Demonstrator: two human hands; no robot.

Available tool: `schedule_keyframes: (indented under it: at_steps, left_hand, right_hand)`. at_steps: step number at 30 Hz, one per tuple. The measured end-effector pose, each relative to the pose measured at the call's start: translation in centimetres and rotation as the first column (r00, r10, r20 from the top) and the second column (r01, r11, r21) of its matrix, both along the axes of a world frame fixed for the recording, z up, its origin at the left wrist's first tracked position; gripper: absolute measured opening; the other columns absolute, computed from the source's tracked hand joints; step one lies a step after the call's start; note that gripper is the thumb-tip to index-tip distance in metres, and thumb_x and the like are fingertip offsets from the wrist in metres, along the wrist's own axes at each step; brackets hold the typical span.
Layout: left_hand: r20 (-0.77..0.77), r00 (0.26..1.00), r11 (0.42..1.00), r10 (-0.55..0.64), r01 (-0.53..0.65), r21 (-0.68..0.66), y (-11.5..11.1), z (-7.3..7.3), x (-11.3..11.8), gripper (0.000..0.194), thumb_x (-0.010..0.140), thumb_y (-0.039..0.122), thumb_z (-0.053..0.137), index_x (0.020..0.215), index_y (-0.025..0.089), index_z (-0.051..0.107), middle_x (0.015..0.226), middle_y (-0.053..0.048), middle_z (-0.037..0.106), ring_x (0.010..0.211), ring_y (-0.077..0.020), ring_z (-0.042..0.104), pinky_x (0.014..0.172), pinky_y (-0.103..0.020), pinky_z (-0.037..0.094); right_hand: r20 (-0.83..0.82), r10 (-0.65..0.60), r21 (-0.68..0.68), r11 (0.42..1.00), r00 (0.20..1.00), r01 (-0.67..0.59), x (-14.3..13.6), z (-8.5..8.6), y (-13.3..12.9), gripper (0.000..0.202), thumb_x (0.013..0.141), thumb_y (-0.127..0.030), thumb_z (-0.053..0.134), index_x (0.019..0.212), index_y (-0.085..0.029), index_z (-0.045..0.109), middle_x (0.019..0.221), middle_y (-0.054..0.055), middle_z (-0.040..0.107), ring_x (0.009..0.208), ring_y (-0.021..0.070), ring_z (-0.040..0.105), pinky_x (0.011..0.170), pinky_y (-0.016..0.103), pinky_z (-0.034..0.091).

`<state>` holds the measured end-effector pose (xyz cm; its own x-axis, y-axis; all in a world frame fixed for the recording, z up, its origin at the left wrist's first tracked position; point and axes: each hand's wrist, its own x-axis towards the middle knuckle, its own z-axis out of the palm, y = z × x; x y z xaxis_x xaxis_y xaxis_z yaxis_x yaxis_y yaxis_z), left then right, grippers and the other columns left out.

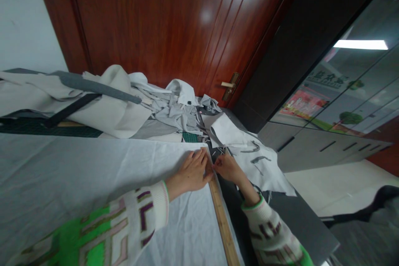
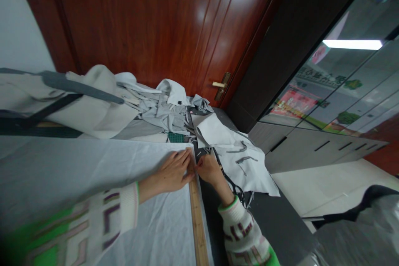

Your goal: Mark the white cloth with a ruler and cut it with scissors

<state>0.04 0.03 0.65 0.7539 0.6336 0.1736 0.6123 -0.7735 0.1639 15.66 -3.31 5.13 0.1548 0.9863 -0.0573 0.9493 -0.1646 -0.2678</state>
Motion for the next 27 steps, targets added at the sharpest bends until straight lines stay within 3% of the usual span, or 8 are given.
schedule_keyframes:
  at_steps: [12, 27]
  left_hand:
    - [-0.028, 1.000, 0.999, 0.009, -0.010, -0.031, -0.2, 0.4, -0.1, 0.068, 0.097, 0.039, 0.041, 0.151, 0.000, 0.027, 0.160, -0.019, 0.017, 0.150, -0.0286, 0.019, 0.121, -0.050, 0.020]
    - [-0.013, 1.000, 0.999, -0.003, 0.002, -0.041, -0.2, 0.7, -0.2, 0.068, 0.096, 0.038, 0.040, 0.150, -0.001, 0.027, 0.160, -0.019, 0.017, 0.150, -0.0287, 0.018, 0.121, -0.050, 0.019]
  right_hand:
    - [0.050, 0.029, -0.015, 0.999, 0.998, -0.029, -0.7, 0.4, -3.2, 0.013, 0.082, -0.014, 0.062, 0.078, -0.014, 0.075, 0.075, 0.006, 0.075, 0.069, 0.0164, 0.066, 0.061, 0.026, 0.041]
    - [0.098, 0.028, -0.038, 0.999, 0.995, -0.024, -1.3, 0.5, -6.0, 0.014, 0.084, -0.015, 0.059, 0.081, -0.014, 0.073, 0.079, 0.009, 0.076, 0.075, 0.0183, 0.068, 0.061, 0.026, 0.035]
